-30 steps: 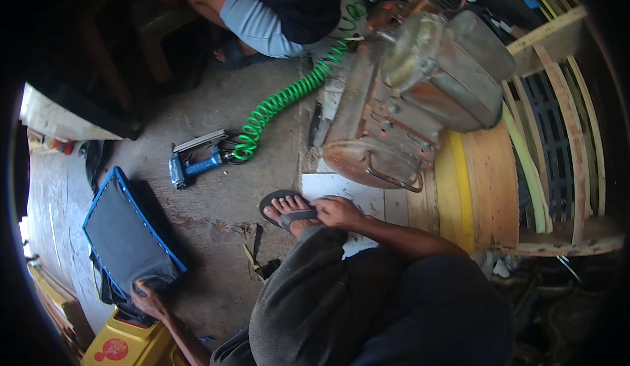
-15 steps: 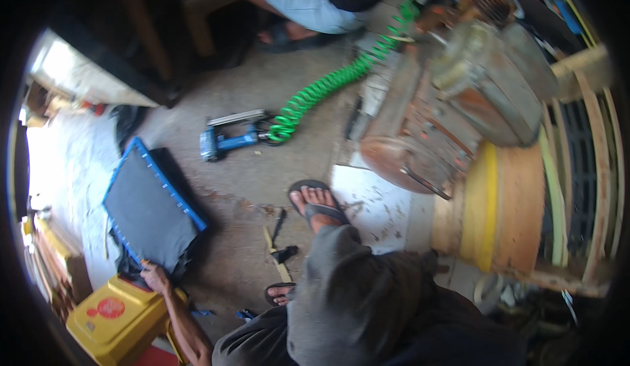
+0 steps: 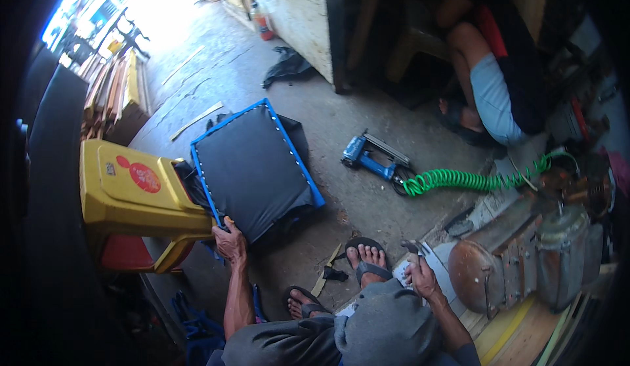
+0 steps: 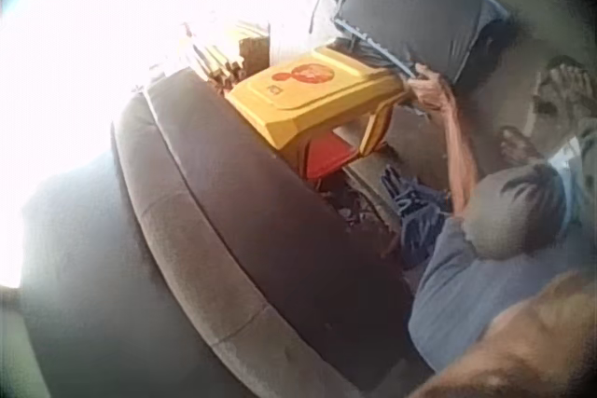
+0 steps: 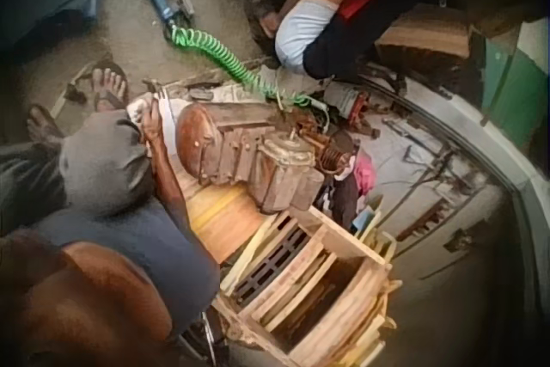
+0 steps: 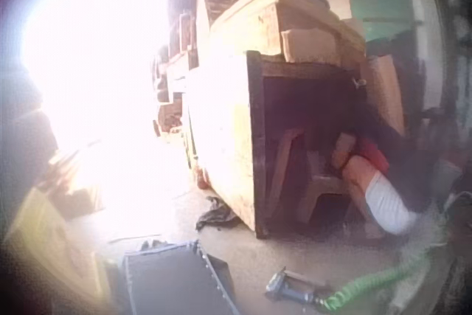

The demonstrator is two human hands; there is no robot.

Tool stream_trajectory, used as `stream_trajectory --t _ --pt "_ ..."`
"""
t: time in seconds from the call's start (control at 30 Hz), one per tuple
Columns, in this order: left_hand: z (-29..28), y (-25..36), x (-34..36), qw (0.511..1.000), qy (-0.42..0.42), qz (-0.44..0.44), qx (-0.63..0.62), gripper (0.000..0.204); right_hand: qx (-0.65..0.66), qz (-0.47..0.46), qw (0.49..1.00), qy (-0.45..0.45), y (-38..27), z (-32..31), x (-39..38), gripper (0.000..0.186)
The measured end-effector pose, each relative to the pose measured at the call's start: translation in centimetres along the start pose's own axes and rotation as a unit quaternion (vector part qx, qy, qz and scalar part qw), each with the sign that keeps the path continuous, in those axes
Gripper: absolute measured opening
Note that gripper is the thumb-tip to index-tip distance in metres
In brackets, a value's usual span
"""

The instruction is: The person staples a black fabric cover onto a blue wooden frame using a pneumatic staple gun. They trim excess fabric with scissors, smooth and fold the edges, and continue stapling around the perimeter to secure the cover.

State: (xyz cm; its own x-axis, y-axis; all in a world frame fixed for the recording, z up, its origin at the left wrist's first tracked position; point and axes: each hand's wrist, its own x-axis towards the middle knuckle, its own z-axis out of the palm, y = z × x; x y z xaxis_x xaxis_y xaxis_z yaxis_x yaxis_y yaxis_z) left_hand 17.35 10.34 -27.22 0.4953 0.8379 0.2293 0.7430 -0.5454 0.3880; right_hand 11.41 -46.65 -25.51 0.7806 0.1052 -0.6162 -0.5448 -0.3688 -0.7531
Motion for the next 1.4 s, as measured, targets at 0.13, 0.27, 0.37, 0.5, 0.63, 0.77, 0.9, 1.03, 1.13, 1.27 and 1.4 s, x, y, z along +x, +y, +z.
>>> stream_trajectory --t 0.13,0.27,0.37,0.5,0.63,0.77,0.9,1.03,1.13,1.27,1.4 --pt "-0.7 3.2 -2.4 0.998 0.016 0.066 0.015 0.06 -0.219 -0.034 0.975 0.021 -10.8 2.0 4.4 0.037" --pt "-2.9 10.6 -2.7 0.91 -0.132 0.389 -0.051 0.088 -0.082 -0.166 0.979 -0.086 -26.8 7.4 12.4 0.042" --pt "-0.8 13.3 -4.4 0.847 -0.24 0.474 0.006 0.101 -0.113 -0.188 0.974 -0.064 -34.3 11.7 18.4 0.042" --pt "1.5 12.0 -5.8 0.834 -0.211 0.509 0.024 0.089 -0.264 -0.336 0.904 0.014 -43.2 15.1 23.9 0.034" --pt "1.9 12.0 -5.5 0.823 -0.204 0.528 0.051 0.081 -0.183 -0.463 0.861 0.106 -45.5 18.3 25.9 0.037" --pt "1.3 13.0 -5.7 0.821 -0.235 0.521 0.01 0.077 -0.468 -0.355 0.808 0.043 -42.7 18.4 32.3 0.033" --pt "1.8 12.7 -5.5 0.836 -0.233 0.497 0.018 0.076 -0.29 -0.423 0.857 0.05 -42.2 20.8 29.6 0.034" --pt "1.4 13.5 -5.2 0.829 -0.239 0.506 0.018 0.075 -0.32 -0.379 0.867 0.047 -42.4 20.0 30.8 0.036" --pt "1.4 13.5 -5.5 0.831 -0.247 0.498 -0.001 0.075 -0.303 -0.385 0.871 0.033 -43.2 20.7 30.4 0.037" --pt "1.6 14.8 -4.9 0.829 -0.244 0.502 -0.021 0.074 -0.385 -0.353 0.851 0.058 -42.0 20.5 34.3 0.037" --pt "1.5 14.0 -5.1 0.84 -0.242 0.485 -0.024 0.072 -0.314 -0.388 0.864 0.061 -42.1 21.7 33.3 0.041"
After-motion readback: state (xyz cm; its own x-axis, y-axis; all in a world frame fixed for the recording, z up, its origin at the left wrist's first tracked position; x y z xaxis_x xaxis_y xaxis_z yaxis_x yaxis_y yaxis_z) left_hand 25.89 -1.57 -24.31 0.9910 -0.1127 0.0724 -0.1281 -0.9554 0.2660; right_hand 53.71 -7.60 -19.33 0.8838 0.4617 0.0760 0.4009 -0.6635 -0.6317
